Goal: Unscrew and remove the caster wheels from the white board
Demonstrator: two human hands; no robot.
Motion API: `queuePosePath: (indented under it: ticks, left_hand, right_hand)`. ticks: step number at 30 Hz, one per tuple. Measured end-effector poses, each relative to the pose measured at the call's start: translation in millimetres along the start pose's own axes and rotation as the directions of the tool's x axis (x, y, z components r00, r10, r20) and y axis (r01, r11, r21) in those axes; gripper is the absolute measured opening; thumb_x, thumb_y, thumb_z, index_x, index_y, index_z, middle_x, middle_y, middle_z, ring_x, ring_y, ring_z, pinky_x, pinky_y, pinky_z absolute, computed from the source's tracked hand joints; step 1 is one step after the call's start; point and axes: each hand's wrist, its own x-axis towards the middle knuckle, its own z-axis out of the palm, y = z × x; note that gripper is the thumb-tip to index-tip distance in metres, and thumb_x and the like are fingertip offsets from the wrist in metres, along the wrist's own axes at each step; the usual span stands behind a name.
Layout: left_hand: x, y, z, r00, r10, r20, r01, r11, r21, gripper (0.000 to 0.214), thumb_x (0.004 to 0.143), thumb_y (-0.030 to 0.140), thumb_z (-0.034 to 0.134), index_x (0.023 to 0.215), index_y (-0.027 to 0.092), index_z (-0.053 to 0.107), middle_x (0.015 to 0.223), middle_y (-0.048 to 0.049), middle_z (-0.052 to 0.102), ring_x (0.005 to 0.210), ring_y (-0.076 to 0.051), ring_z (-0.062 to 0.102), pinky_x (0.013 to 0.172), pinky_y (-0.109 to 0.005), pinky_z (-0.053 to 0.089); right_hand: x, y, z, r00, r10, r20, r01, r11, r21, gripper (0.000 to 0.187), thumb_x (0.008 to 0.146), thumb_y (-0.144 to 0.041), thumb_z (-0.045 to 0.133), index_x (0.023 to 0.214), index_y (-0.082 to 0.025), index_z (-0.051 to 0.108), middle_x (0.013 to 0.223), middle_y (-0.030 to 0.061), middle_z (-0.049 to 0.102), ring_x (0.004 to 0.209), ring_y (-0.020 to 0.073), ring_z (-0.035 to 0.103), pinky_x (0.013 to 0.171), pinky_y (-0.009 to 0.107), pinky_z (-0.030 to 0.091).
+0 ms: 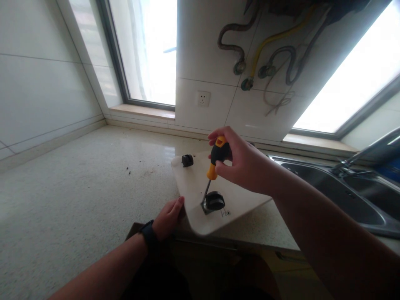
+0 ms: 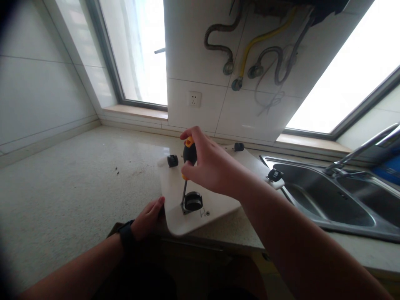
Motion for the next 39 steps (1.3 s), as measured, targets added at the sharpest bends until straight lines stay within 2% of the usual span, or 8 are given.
queuePosePath:
  ticks: [5,15,18,21,24,28,34,39]
  left_hand:
    - [-0.7,1.6,0.6,1.0,0.005,-0.001,-0.005,1.0,-0.006,0.068,0.093,0.083,0.034,0.066,0.021,0.046,0.061,0.0019,0.043,0.056,-0.014,0.037,0.054,-0.028,0.03]
    - [0.3,-2.0,0.9,1.0,0.014,0.008,-0.013,0.999,-0.04,0.066,0.094,0.081,0.036,0.071,0.02,0.049,0.064,0.0011,0.045,0.057,-0.014,0.038,0.054,-0.028,0.031]
    - [0.3,-2.0,0.9,1.0,0.007,0.022,-0.006,0.999,-0.044,0.067,0.094,0.081,0.035,0.072,0.02,0.05,0.063,0.0017,0.044,0.056,-0.014,0.037,0.053,-0.028,0.029]
    - [0.3,-2.1,1.0,1.0,0.004,0.016,-0.003,0.999,-0.035,0.067,0.094,0.081,0.035,0.072,0.019,0.051,0.062,0.0017,0.045,0.056,-0.014,0.037,0.053,-0.028,0.029]
    - [0.2,-2.7,1.1,1.0,-0.002,0.0,0.002,0.999,-0.035,0.068,0.093,0.082,0.036,0.069,0.02,0.049,0.061,0.0017,0.044,0.056,-0.014,0.036,0.053,-0.028,0.029]
    - [-1.2,-0.1,0.8,1.0,0.006,-0.014,-0.007,0.999,-0.032,0.067,0.093,0.081,0.038,0.069,0.02,0.053,0.062,-0.0005,0.049,0.058,-0.016,0.043,0.054,-0.029,0.034]
    - [-2.8,5.7,1.1,1.0,0.001,-0.019,-0.001,1.0,-0.021,0.068,0.093,0.081,0.038,0.071,0.019,0.056,0.061,-0.002,0.053,0.06,-0.018,0.048,0.055,-0.03,0.038]
    - [-3.0,6.4,2.1,1.0,0.014,-0.023,-0.015,1.0,-0.018,0.068,0.092,0.082,0.038,0.071,0.019,0.055,0.06,-0.001,0.05,0.058,-0.017,0.044,0.053,-0.029,0.035]
  right_hand:
    - [2.3,-10.9,6.2,0.996,-0.019,-0.092,0.008,0.993,-0.116,0.04,0.086,-0.044,0.077,0.115,-0.025,0.058,0.115,0.0069,0.056,0.085,0.0184,0.058,0.071,0.036,0.049]
    - [-2.5,-6.8,6.1,0.999,-0.038,-0.025,0.04,0.997,0.062,0.051,0.083,-0.02,0.069,0.131,-0.024,0.049,0.115,0.0062,0.062,0.099,0.021,0.062,0.086,0.039,0.051]
    - [-3.6,-12.3,8.1,0.997,-0.052,-0.049,0.053,0.998,0.02,0.038,0.086,-0.035,0.074,0.115,-0.023,0.052,0.109,0.0057,0.06,0.092,0.0204,0.06,0.078,0.037,0.051]
    - [-2.8,-16.2,9.8,0.995,-0.022,-0.101,0.023,1.0,0.003,0.05,0.078,-0.047,0.084,0.105,-0.024,0.05,0.095,0.0019,0.06,0.081,0.0182,0.058,0.071,0.035,0.049]
    - [-2.5,-12.1,11.0,0.994,0.006,-0.107,0.004,0.996,0.092,0.051,0.079,-0.035,0.083,0.115,-0.025,0.048,0.093,0.0004,0.062,0.077,0.0172,0.06,0.07,0.035,0.05]
    - [-4.5,-1.4,13.3,0.995,-0.05,-0.089,0.065,0.983,0.17,0.049,0.085,-0.017,0.065,0.128,-0.027,0.044,0.116,0.0058,0.064,0.094,0.0198,0.066,0.083,0.039,0.054]
    - [-6.0,-2.6,13.6,0.998,-0.027,-0.065,0.031,0.998,0.058,0.045,0.088,-0.034,0.073,0.126,-0.028,0.049,0.118,0.0077,0.06,0.083,0.0172,0.062,0.072,0.036,0.055]
    - [-6.2,-2.1,13.2,0.995,0.002,-0.101,0.007,0.996,0.084,0.06,0.085,-0.023,0.074,0.136,-0.029,0.044,0.105,0.004,0.064,0.078,0.017,0.064,0.069,0.035,0.056]
